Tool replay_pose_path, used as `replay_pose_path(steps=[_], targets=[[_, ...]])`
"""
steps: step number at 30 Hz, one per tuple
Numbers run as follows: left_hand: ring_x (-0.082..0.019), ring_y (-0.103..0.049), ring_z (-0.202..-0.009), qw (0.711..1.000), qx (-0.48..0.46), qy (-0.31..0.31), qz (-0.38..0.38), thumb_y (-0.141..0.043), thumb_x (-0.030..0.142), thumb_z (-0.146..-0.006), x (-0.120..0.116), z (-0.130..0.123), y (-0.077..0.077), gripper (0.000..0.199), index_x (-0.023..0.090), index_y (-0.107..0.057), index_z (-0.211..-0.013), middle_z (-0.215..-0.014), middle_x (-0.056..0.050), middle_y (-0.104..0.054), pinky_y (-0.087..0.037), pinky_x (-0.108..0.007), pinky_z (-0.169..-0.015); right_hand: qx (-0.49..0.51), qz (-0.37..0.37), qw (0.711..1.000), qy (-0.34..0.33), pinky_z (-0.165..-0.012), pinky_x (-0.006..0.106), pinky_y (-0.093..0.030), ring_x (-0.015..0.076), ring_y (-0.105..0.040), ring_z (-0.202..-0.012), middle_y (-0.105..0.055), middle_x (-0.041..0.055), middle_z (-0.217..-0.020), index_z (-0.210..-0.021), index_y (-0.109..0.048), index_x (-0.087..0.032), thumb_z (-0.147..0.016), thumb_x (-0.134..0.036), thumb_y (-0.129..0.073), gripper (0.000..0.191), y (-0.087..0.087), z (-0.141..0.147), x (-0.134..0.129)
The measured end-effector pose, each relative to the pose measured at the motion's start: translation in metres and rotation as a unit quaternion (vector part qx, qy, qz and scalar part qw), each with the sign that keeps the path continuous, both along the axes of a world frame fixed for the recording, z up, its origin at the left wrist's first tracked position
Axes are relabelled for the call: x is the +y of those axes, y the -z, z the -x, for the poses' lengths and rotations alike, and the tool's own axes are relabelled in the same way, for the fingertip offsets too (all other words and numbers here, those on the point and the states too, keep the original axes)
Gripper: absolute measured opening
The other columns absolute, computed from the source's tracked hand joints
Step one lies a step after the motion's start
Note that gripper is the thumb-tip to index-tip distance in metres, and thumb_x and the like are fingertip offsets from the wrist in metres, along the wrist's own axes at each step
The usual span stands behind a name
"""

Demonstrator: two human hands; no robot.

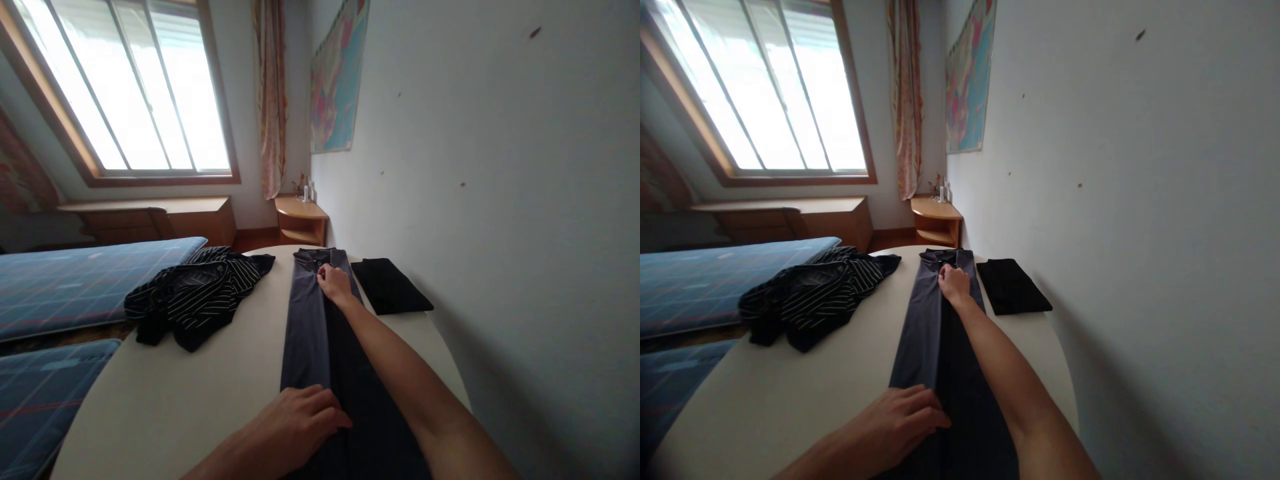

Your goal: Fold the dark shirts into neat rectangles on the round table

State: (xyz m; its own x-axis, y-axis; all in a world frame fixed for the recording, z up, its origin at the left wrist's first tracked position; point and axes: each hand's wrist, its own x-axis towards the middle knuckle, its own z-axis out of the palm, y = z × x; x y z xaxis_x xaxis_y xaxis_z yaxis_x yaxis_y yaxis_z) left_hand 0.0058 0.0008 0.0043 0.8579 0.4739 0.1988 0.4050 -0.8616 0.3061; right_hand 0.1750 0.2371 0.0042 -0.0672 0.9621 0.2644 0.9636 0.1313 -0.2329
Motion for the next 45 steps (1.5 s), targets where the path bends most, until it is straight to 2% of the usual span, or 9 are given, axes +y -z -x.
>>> replay_pose_path(steps=[8, 18, 23, 27, 30, 35, 38, 41, 45], targets=[[-0.013, -0.059, -0.091, 0.999, 0.031, 0.014, -0.023, -0.053, 0.022, -0.099, 0.004, -0.006, 0.006, 0.006, 0.025, -0.058, -0.100, -0.108, 0.004, -0.065, -0.047, -0.025, -0.078, -0.011, 0.017, 0.999, -0.031, -0.090, 0.034, -0.043, 0.0233, -0.060, -0.110, -0.071, 0.0057, -0.114, -0.116, -0.062, -0.026, -0.095, -0.032, -0.054, 0.023, 0.017, -0.001, -0.003], [-0.014, -0.061, -0.090, 0.995, 0.041, 0.042, -0.083, -0.049, 0.026, -0.101, 0.005, -0.011, 0.003, 0.008, 0.023, -0.056, -0.100, -0.104, 0.004, -0.066, -0.046, -0.027, -0.073, -0.003, 0.028, 0.999, -0.042, -0.090, 0.034, -0.044, 0.0230, -0.061, -0.111, -0.069, 0.0051, -0.118, -0.135, -0.049, -0.029, -0.093, -0.024, -0.049, 0.042, 0.011, -0.004, -0.008], [-0.015, -0.061, -0.102, 0.997, 0.028, 0.039, -0.057, -0.049, 0.025, -0.101, 0.002, -0.012, 0.000, 0.011, 0.025, -0.057, -0.109, -0.118, 0.002, -0.066, -0.048, -0.029, -0.088, 0.001, 0.002, 1.000, -0.025, -0.090, 0.034, -0.044, 0.0231, -0.059, -0.112, -0.064, 0.0075, -0.123, -0.144, -0.040, -0.028, -0.094, -0.023, -0.048, 0.050, 0.015, -0.005, -0.012], [-0.029, -0.036, -0.141, 0.999, 0.039, -0.003, -0.002, -0.065, 0.031, -0.091, 0.005, -0.007, -0.001, 0.055, 0.028, -0.043, -0.141, -0.154, -0.006, -0.041, -0.034, -0.048, -0.114, -0.011, -0.023, 0.998, -0.058, -0.096, 0.036, -0.041, 0.0247, -0.053, -0.118, -0.059, 0.0088, -0.131, -0.140, -0.047, -0.026, -0.096, -0.030, -0.047, 0.044, 0.025, -0.005, -0.020], [-0.036, -0.014, -0.149, 0.996, 0.063, -0.041, 0.046, -0.069, 0.039, -0.086, 0.007, -0.001, 0.000, 0.086, 0.030, -0.020, -0.156, -0.164, -0.010, -0.016, -0.021, -0.061, -0.118, 0.001, -0.027, 0.997, -0.079, -0.103, 0.037, -0.036, 0.0242, -0.048, -0.125, -0.056, 0.0085, -0.137, -0.140, -0.048, -0.023, -0.099, -0.036, -0.041, 0.043, 0.033, -0.007, -0.025], [-0.038, -0.010, -0.148, 0.992, 0.088, -0.029, 0.090, -0.065, 0.043, -0.087, 0.000, 0.002, 0.002, 0.086, 0.032, -0.016, -0.157, -0.164, -0.009, -0.009, -0.017, -0.066, -0.116, 0.007, 0.007, 0.996, -0.085, -0.109, 0.037, -0.030, 0.0238, -0.042, -0.132, -0.049, 0.0108, -0.146, -0.145, -0.042, -0.017, -0.099, -0.041, -0.040, 0.051, 0.038, -0.010, -0.033], [-0.042, -0.011, -0.147, 0.989, 0.106, -0.004, 0.101, -0.066, 0.045, -0.087, -0.007, 0.000, 0.004, 0.085, 0.032, -0.019, -0.156, -0.163, -0.012, -0.011, -0.022, -0.068, -0.113, -0.018, 0.011, 0.996, -0.090, -0.107, 0.040, -0.031, 0.0268, -0.043, -0.130, -0.051, 0.0134, -0.144, -0.146, -0.041, -0.015, -0.097, -0.041, -0.043, 0.056, 0.034, -0.011, -0.046], [-0.041, -0.019, -0.146, 0.983, 0.135, 0.025, 0.118, -0.056, 0.025, -0.094, -0.014, -0.002, -0.002, 0.065, 0.034, -0.031, -0.153, -0.161, -0.011, -0.022, -0.031, -0.065, -0.111, -0.049, 0.018, 0.992, -0.111, -0.104, 0.042, -0.034, 0.0295, -0.048, -0.123, -0.055, 0.0150, -0.137, -0.145, -0.043, -0.015, -0.095, -0.044, -0.045, 0.058, 0.026, -0.014, -0.063], [-0.027, -0.045, -0.137, 0.978, 0.056, 0.066, 0.188, -0.055, 0.020, -0.092, -0.016, -0.001, -0.023, 0.060, 0.032, -0.039, -0.149, -0.149, -0.006, -0.049, -0.040, -0.046, -0.111, -0.068, 0.032, 0.987, -0.144, -0.101, 0.040, -0.038, 0.0291, -0.053, -0.118, -0.059, 0.0150, -0.131, -0.139, -0.051, -0.015, -0.095, -0.048, -0.044, 0.055, 0.013, -0.019, -0.082]])
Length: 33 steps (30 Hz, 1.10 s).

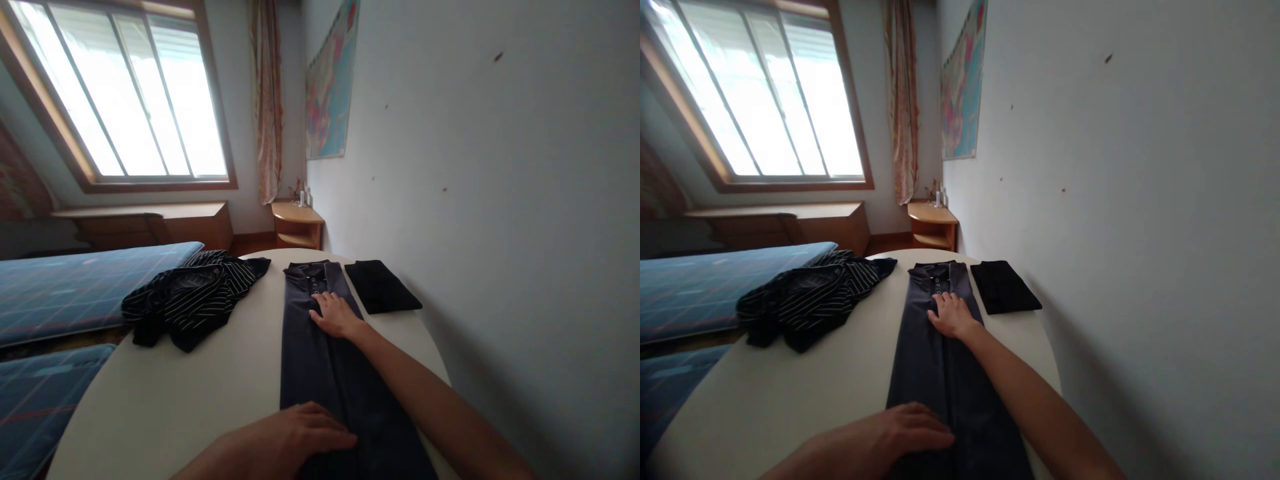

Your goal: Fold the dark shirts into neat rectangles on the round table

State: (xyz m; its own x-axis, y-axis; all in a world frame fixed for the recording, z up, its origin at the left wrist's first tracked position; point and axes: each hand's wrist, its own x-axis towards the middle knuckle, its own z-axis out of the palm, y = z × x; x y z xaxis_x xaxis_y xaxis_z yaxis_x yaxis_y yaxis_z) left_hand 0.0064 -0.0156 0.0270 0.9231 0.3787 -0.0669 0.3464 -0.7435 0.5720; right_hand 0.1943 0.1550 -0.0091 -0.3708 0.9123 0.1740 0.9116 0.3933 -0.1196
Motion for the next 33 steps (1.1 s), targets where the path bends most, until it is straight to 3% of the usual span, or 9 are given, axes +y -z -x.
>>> replay_pose_path(steps=[2, 5, 8, 11, 15, 21, 26, 30, 33], targets=[[-0.025, -0.049, -0.133, 0.997, -0.046, -0.065, -0.014, -0.060, 0.025, -0.090, 0.006, 0.002, -0.002, 0.058, 0.031, -0.044, -0.145, -0.145, -0.005, -0.052, -0.040, -0.043, -0.112, -0.004, -0.005, 1.000, -0.009, -0.099, 0.038, -0.039, 0.0281, -0.056, -0.115, -0.062, 0.0147, -0.126, -0.134, -0.055, -0.016, -0.096, -0.048, -0.044, 0.051, -0.005, 0.000, -0.004], [-0.029, -0.031, -0.145, 0.981, -0.036, -0.165, -0.099, -0.057, 0.028, -0.091, 0.027, 0.007, 0.011, 0.054, 0.028, -0.045, -0.144, -0.156, -0.007, -0.038, -0.033, -0.051, -0.116, -0.006, -0.014, 1.000, -0.004, -0.094, 0.035, -0.042, 0.0262, -0.060, -0.108, -0.066, 0.0136, -0.117, -0.123, -0.062, -0.017, -0.098, -0.047, -0.043, 0.044, -0.009, 0.003, -0.003], [-0.031, -0.020, -0.149, 0.962, -0.025, -0.208, -0.176, -0.056, 0.032, -0.092, 0.060, 0.011, 0.029, 0.055, 0.024, -0.043, -0.145, -0.160, -0.009, -0.029, -0.030, -0.054, -0.117, -0.003, -0.003, 1.000, 0.017, -0.088, 0.034, -0.044, 0.0253, -0.064, -0.104, -0.069, 0.0126, -0.114, -0.117, -0.064, -0.019, -0.098, -0.046, -0.043, 0.040, -0.010, 0.009, 0.009], [-0.029, -0.021, -0.149, 0.940, -0.028, -0.246, -0.236, -0.052, 0.035, -0.094, 0.096, 0.014, 0.037, 0.053, 0.023, -0.042, -0.145, -0.160, -0.010, -0.029, -0.027, -0.051, -0.119, 0.006, 0.021, 0.999, 0.042, -0.084, 0.034, -0.046, 0.0249, -0.066, -0.101, -0.071, 0.0115, -0.111, -0.113, -0.065, -0.020, -0.098, -0.046, -0.043, 0.037, -0.012, 0.016, 0.026], [-0.028, -0.024, -0.148, 0.914, -0.043, -0.316, -0.251, -0.050, 0.036, -0.095, 0.127, 0.016, 0.047, 0.056, 0.021, -0.038, -0.147, -0.160, -0.011, -0.028, -0.026, -0.049, -0.119, 0.033, 0.005, 0.998, 0.060, -0.081, 0.031, -0.046, 0.0225, -0.066, -0.100, -0.070, 0.0091, -0.112, -0.111, -0.064, -0.022, -0.098, -0.042, -0.043, 0.032, -0.016, 0.028, 0.049], [-0.028, -0.019, -0.149, 0.918, -0.029, -0.329, -0.221, -0.050, 0.040, -0.094, 0.137, 0.018, 0.065, 0.061, 0.020, -0.035, -0.150, -0.161, -0.010, -0.026, -0.023, -0.049, -0.120, 0.040, -0.066, 0.997, 0.023, -0.088, 0.032, -0.044, 0.0224, -0.060, -0.106, -0.065, 0.0089, -0.117, -0.113, -0.062, -0.021, -0.096, -0.035, -0.049, 0.025, -0.025, 0.057, 0.086], [-0.028, -0.018, -0.149, 0.922, -0.023, -0.322, -0.213, -0.052, 0.039, -0.093, 0.139, 0.018, 0.066, 0.062, 0.022, -0.036, -0.150, -0.161, -0.008, -0.027, -0.024, -0.050, -0.120, -0.009, -0.095, 0.995, 0.015, -0.093, 0.037, -0.042, 0.0261, -0.053, -0.111, -0.062, 0.0117, -0.121, -0.116, -0.062, -0.020, -0.093, -0.038, -0.055, 0.031, -0.024, 0.083, 0.119], [-0.029, -0.019, -0.149, 0.925, -0.014, -0.324, -0.200, -0.052, 0.038, -0.092, 0.137, 0.017, 0.062, 0.062, 0.022, -0.037, -0.150, -0.161, -0.009, -0.028, -0.023, -0.052, -0.120, -0.021, -0.063, 0.997, 0.033, -0.097, 0.041, -0.039, 0.0283, -0.050, -0.117, -0.062, 0.0145, -0.123, -0.113, -0.067, -0.019, -0.092, -0.043, -0.057, 0.033, -0.021, 0.094, 0.139], [-0.029, -0.019, -0.149, 0.926, -0.011, -0.324, -0.194, -0.052, 0.038, -0.092, 0.135, 0.015, 0.059, 0.062, 0.022, -0.037, -0.150, -0.160, -0.008, -0.028, -0.023, -0.052, -0.120, 0.034, -0.006, 0.997, 0.062, -0.100, 0.041, -0.037, 0.0281, -0.050, -0.122, -0.067, 0.0138, -0.119, -0.105, -0.070, -0.019, -0.094, -0.043, -0.054, 0.031, -0.020, 0.096, 0.154]])
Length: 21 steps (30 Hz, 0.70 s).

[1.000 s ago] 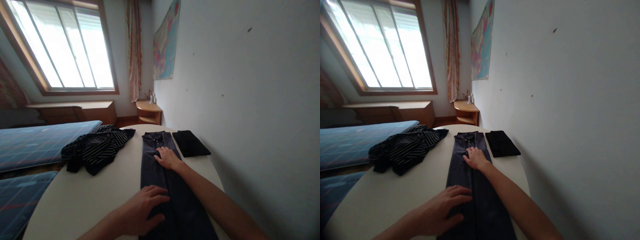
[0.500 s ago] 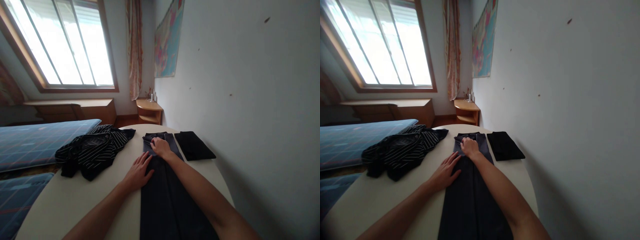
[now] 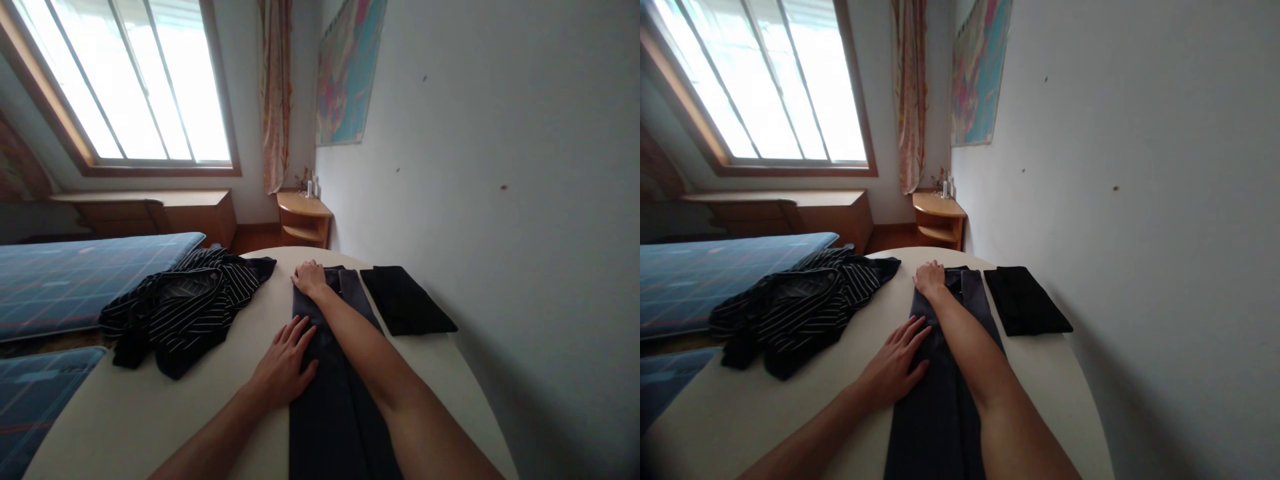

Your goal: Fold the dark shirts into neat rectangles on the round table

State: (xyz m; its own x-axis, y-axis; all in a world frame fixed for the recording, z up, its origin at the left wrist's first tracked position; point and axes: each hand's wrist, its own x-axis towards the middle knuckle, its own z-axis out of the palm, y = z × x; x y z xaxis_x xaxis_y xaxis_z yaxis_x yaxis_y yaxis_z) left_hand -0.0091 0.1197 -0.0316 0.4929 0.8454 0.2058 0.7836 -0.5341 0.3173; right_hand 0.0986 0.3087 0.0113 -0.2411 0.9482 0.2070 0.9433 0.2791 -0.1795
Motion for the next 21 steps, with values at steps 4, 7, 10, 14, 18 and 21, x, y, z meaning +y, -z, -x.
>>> replay_pose_path(steps=[4, 7, 10, 14, 18, 21], targets=[[-0.029, -0.021, -0.148, 1.000, 0.005, -0.007, 0.004, -0.053, 0.038, -0.091, -0.001, -0.001, -0.003, 0.063, 0.021, -0.038, -0.149, -0.160, -0.009, -0.030, -0.023, -0.050, -0.120, 0.055, 0.042, 0.996, 0.052, -0.093, 0.037, -0.043, 0.0247, -0.061, -0.110, -0.071, 0.0104, -0.113, -0.110, -0.068, -0.022, -0.099, -0.044, -0.040, 0.037, -0.002, -0.001, 0.019], [-0.030, -0.022, -0.148, 1.000, -0.001, -0.008, 0.005, -0.054, 0.038, -0.090, 0.000, 0.000, -0.002, 0.063, 0.022, -0.039, -0.149, -0.159, -0.009, -0.030, -0.024, -0.051, -0.119, 0.079, 0.064, 0.991, 0.082, -0.087, 0.034, -0.047, 0.0237, -0.064, -0.107, -0.070, 0.0123, -0.116, -0.116, -0.065, -0.019, -0.101, -0.041, -0.033, 0.041, -0.002, -0.004, 0.029], [-0.030, -0.021, -0.148, 1.000, -0.006, -0.006, 0.004, -0.055, 0.038, -0.090, 0.000, 0.000, -0.001, 0.064, 0.023, -0.038, -0.149, -0.160, -0.009, -0.029, -0.023, -0.052, -0.120, 0.094, 0.082, 0.988, 0.087, -0.085, 0.031, -0.047, 0.0222, -0.065, -0.107, -0.070, 0.0116, -0.117, -0.117, -0.065, -0.019, -0.100, -0.036, -0.035, 0.038, 0.000, -0.007, 0.032], [-0.030, -0.021, -0.148, 1.000, -0.004, -0.010, 0.010, -0.055, 0.036, -0.090, -0.001, -0.002, -0.004, 0.063, 0.023, -0.039, -0.149, -0.160, -0.009, -0.029, -0.022, -0.052, -0.120, 0.099, 0.096, 0.988, 0.066, -0.094, 0.036, -0.044, 0.0228, -0.064, -0.110, -0.071, 0.0072, -0.116, -0.111, -0.069, -0.025, -0.093, -0.047, -0.049, 0.034, -0.003, -0.007, 0.029], [-0.028, -0.020, -0.149, 1.000, 0.003, -0.014, 0.012, -0.054, 0.036, -0.090, -0.002, -0.003, -0.005, 0.063, 0.023, -0.039, -0.149, -0.160, -0.008, -0.029, -0.022, -0.050, -0.120, 0.046, 0.091, 0.993, 0.061, -0.104, 0.046, -0.033, 0.0277, -0.062, -0.113, -0.073, 0.0106, -0.110, -0.094, -0.075, -0.023, -0.080, -0.053, -0.066, 0.034, -0.008, 0.000, 0.025], [-0.028, -0.018, -0.149, 1.000, 0.006, -0.013, 0.012, -0.054, 0.037, -0.090, -0.001, -0.002, -0.004, 0.063, 0.024, -0.038, -0.149, -0.161, -0.007, -0.028, -0.020, -0.049, -0.121, 0.034, 0.087, 0.993, 0.071, -0.106, 0.047, -0.029, 0.0283, -0.060, -0.115, -0.073, 0.0136, -0.110, -0.093, -0.075, -0.020, -0.077, -0.040, -0.070, 0.026, -0.009, 0.007, 0.028]])
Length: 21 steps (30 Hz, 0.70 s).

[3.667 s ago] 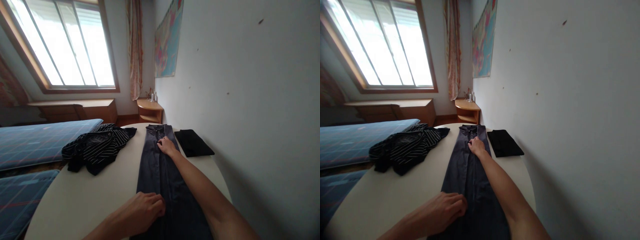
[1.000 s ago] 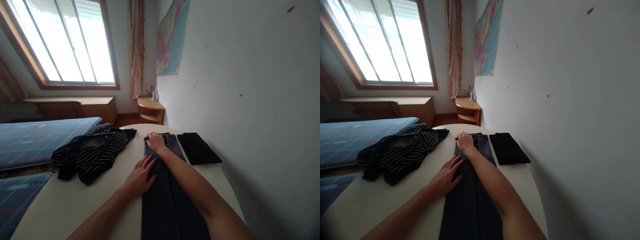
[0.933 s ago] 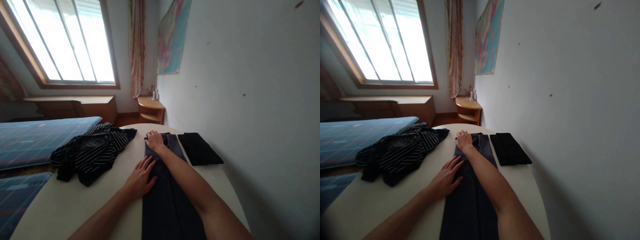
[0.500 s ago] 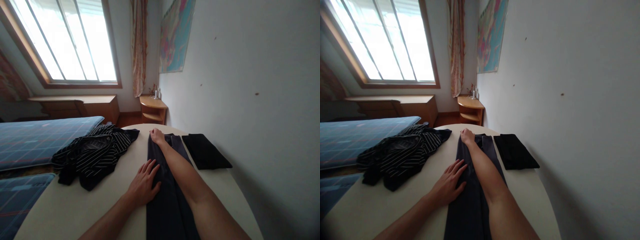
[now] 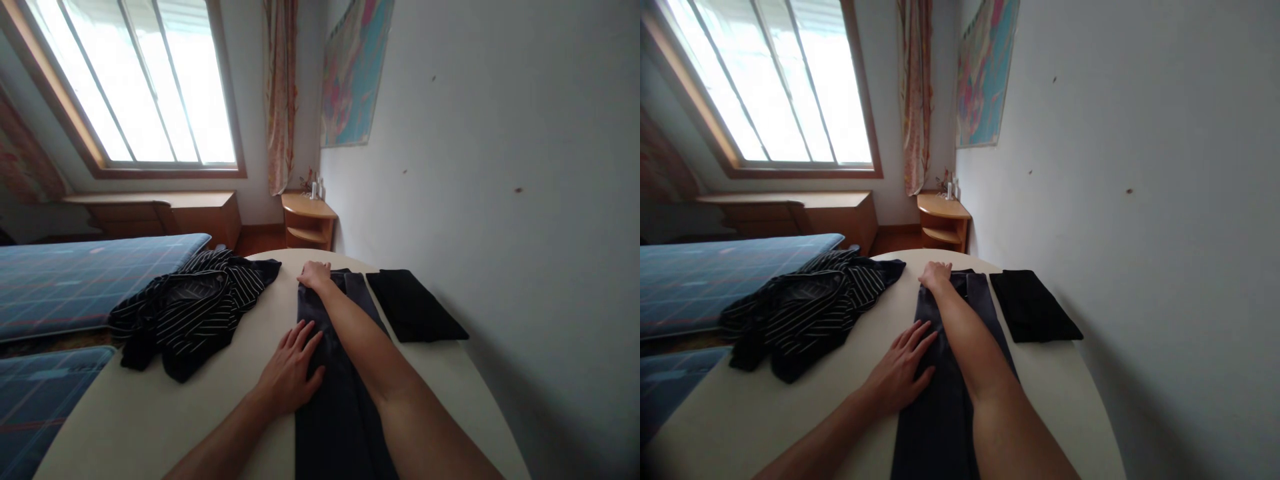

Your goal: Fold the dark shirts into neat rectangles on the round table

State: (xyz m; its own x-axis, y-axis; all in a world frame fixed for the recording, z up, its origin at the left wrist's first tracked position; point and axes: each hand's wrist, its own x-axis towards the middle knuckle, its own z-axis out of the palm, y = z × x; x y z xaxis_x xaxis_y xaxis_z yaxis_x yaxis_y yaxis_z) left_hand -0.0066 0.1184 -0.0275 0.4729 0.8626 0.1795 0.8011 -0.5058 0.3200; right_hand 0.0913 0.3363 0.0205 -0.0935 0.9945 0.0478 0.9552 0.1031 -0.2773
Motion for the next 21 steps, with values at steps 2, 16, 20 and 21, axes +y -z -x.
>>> replay_pose_path(steps=[2, 16, 20, 21], targets=[[-0.028, -0.018, -0.149, 1.000, -0.001, 0.001, 0.000, -0.054, 0.037, -0.090, 0.000, 0.001, 0.001, 0.063, 0.024, -0.038, -0.149, -0.161, -0.007, -0.027, -0.020, -0.049, -0.121, 0.012, 0.003, 1.000, 0.005, -0.105, 0.046, -0.029, 0.0276, -0.061, -0.114, -0.073, 0.0133, -0.109, -0.094, -0.075, -0.019, -0.076, -0.030, -0.070, 0.021, 0.001, 0.004, 0.004], [-0.030, -0.017, -0.149, 1.000, -0.002, 0.007, 0.005, -0.053, 0.040, -0.090, 0.001, 0.002, 0.001, 0.064, 0.024, -0.038, -0.150, -0.161, -0.007, -0.027, -0.021, -0.051, -0.120, 0.137, -0.005, 0.990, 0.014, -0.089, 0.033, -0.047, 0.0202, -0.066, -0.102, -0.075, -0.0012, -0.103, -0.100, -0.073, -0.030, -0.088, -0.033, -0.061, 0.018, 0.019, -0.008, 0.013], [-0.029, -0.015, -0.150, 1.000, -0.004, 0.010, 0.001, -0.053, 0.040, -0.090, 0.002, 0.002, 0.003, 0.064, 0.025, -0.037, -0.150, -0.161, -0.006, -0.026, -0.021, -0.050, -0.121, 0.142, -0.053, 0.988, -0.019, -0.094, 0.032, -0.044, 0.0199, -0.060, -0.112, -0.073, -0.0025, -0.113, -0.107, -0.071, -0.030, -0.093, -0.025, -0.050, 0.026, 0.018, -0.012, 0.002], [-0.029, -0.015, -0.150, 1.000, -0.003, 0.010, -0.002, -0.053, 0.040, -0.090, 0.002, 0.002, 0.003, 0.064, 0.025, -0.037, -0.150, -0.161, -0.006, -0.026, -0.020, -0.050, -0.121, 0.141, -0.076, 0.987, -0.023, -0.097, 0.032, -0.043, 0.0202, -0.058, -0.115, -0.072, -0.0019, -0.116, -0.109, -0.070, -0.029, -0.094, -0.022, -0.046, 0.030, 0.015, -0.013, -0.001]])
